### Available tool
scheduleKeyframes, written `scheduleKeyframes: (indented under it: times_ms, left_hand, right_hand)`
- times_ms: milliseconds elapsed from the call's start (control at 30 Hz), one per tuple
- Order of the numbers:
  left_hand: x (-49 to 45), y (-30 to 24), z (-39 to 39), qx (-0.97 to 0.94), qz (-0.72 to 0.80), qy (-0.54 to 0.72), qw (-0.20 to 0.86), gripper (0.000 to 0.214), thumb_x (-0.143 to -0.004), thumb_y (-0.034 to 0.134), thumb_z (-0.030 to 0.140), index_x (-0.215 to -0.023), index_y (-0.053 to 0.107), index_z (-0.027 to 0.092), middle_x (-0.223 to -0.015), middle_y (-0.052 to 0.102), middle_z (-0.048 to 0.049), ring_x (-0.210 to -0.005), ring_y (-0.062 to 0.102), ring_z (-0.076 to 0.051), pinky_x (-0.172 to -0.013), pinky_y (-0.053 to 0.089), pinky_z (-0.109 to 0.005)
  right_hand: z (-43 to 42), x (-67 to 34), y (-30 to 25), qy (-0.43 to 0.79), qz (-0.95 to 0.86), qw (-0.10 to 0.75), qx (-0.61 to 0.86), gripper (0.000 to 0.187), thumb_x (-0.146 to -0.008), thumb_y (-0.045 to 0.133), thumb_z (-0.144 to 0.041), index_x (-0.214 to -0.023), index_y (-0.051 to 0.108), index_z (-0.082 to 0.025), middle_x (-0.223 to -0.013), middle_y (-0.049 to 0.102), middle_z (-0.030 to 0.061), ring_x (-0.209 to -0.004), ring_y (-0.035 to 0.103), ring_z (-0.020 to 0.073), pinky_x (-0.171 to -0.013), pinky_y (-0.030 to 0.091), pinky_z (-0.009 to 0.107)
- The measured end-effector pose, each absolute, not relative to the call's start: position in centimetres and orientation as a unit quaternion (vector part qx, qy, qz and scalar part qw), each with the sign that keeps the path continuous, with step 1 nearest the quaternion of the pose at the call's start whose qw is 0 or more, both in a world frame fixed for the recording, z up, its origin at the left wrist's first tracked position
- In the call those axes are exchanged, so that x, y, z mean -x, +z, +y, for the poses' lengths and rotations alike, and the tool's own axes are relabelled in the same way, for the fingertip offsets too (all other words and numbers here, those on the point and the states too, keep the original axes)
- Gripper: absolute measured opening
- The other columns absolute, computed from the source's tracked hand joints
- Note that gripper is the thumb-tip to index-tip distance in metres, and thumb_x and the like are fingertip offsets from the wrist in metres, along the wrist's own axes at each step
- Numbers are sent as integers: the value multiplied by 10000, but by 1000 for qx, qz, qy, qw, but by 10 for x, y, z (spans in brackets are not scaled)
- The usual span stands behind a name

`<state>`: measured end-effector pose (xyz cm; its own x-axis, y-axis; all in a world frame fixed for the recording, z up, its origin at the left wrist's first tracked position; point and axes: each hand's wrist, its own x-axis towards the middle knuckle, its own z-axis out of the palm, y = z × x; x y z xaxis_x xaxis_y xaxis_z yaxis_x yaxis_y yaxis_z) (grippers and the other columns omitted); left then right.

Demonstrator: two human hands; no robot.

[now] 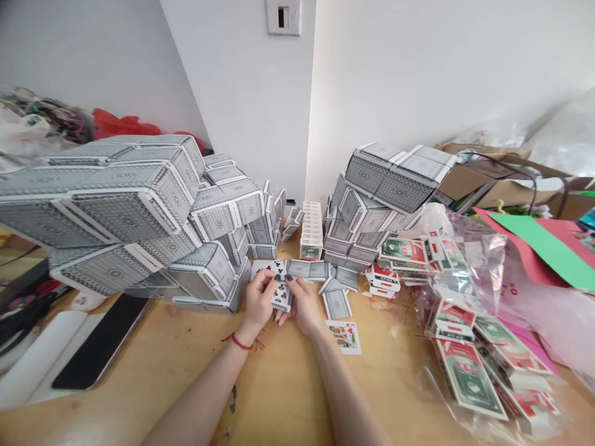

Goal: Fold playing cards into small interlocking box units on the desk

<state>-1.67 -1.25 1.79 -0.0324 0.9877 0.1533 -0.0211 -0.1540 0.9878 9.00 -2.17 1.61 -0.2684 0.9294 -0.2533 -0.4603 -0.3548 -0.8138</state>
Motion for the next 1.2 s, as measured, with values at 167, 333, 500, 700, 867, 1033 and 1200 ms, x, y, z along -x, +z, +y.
scheduleKeyframes:
  times_ms: [167,333,500,700,867,1033,1200]
  left_hand:
    - [18,17,-12,-542,454,554,440,109,-744,508,277,-750,522,170,-556,476,39,-454,433,-72,-424,338,-180]
    - [17,14,-8,-565,480,545,391,180,-736,537,266,-880,597,176,-717,584,-13,-635,537,-119,-573,423,-218]
    - [18,13,-2,-558,480,549,397,162,-738,544,290,-807,633,174,-858,632,-56,-830,567,-170,-736,436,-269]
    - [16,10,1,-536,483,532,443,164,-755,512,264,-832,619,167,-862,648,-52,-820,576,-170,-751,433,-279]
    - [14,10,-1,-548,496,523,424,150,-731,549,260,-833,613,170,-849,639,-44,-832,569,-162,-753,421,-261]
    - [15,10,1,-541,515,514,421,134,-699,574,283,-722,612,157,-735,624,-23,-728,556,-148,-685,413,-250]
    - [17,6,4,-489,508,522,480,176,-688,569,313,-640,582,145,-597,563,13,-589,499,-116,-562,376,-220]
  right_hand:
    - [-20,-94,10,729,-349,461,367,322,-710,560,-476,-813,430,-200,-514,561,-40,-415,573,139,-322,416,199]
    - [-19,-97,7,676,-358,501,404,305,-716,564,-483,-791,452,-210,-546,587,-26,-473,596,156,-366,450,228]
    - [-17,-100,9,626,-384,525,431,308,-669,616,-473,-772,538,-194,-728,636,18,-638,618,180,-476,511,277]
    - [-17,-100,10,620,-411,516,424,298,-660,636,-423,-843,607,-190,-772,647,21,-668,610,180,-519,522,289]
    - [-18,-99,8,625,-413,519,412,269,-684,616,-385,-889,594,-212,-784,645,20,-683,615,189,-518,523,299]
    - [-18,-100,6,640,-414,509,400,221,-688,611,-375,-840,573,-219,-746,635,5,-670,616,186,-517,528,304]
    - [-18,-101,4,660,-426,495,371,204,-689,620,-371,-786,575,-196,-713,619,6,-668,612,175,-537,535,303]
